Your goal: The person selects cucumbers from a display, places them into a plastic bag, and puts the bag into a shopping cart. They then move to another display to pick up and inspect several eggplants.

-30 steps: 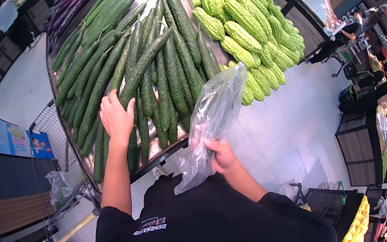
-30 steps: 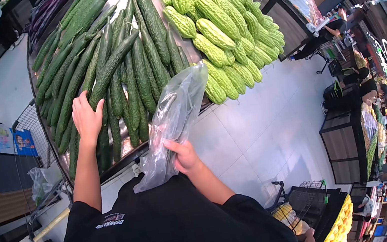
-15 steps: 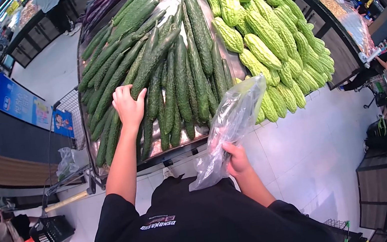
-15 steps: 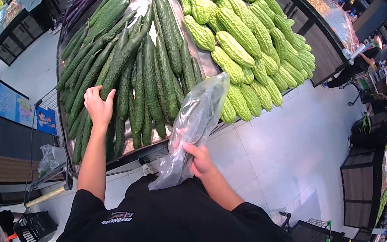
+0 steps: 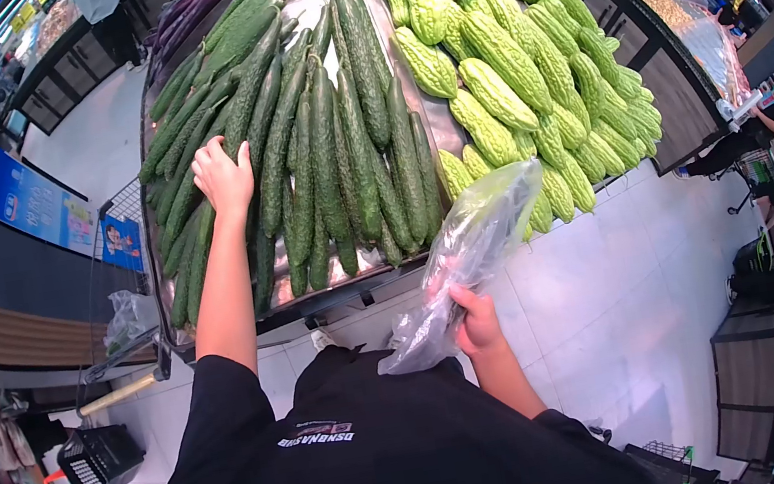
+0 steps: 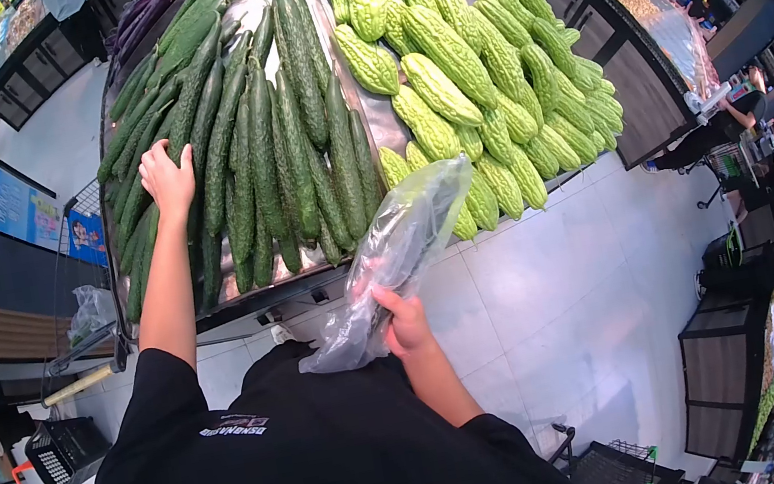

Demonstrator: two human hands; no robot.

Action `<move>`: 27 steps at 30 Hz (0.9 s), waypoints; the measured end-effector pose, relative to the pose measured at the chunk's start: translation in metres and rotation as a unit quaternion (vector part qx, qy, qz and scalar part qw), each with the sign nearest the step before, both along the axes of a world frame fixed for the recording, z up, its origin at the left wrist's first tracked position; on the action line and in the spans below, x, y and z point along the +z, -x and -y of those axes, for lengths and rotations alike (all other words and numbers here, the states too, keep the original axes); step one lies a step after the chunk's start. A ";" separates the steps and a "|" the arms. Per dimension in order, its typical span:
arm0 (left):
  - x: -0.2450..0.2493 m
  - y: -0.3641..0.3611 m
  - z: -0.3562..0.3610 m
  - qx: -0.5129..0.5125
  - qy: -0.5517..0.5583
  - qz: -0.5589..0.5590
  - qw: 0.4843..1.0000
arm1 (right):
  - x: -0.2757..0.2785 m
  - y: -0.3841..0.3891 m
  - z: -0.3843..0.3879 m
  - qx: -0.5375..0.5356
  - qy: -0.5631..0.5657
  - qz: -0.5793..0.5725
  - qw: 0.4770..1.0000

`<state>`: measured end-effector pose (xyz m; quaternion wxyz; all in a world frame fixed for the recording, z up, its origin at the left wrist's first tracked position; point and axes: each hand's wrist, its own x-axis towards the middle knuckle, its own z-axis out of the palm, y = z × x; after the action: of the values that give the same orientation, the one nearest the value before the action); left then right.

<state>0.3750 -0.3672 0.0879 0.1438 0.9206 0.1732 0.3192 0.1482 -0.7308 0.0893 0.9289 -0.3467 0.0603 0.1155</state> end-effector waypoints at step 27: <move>-0.043 0.312 0.059 -0.291 0.705 -0.213 0.611 | 0.019 -0.022 -0.159 0.252 0.160 0.265 0.917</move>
<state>0.0625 -0.4266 0.0447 0.7929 0.5790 0.0938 -0.1649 0.1698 -0.5719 0.1082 0.7831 -0.5121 -0.2601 0.2384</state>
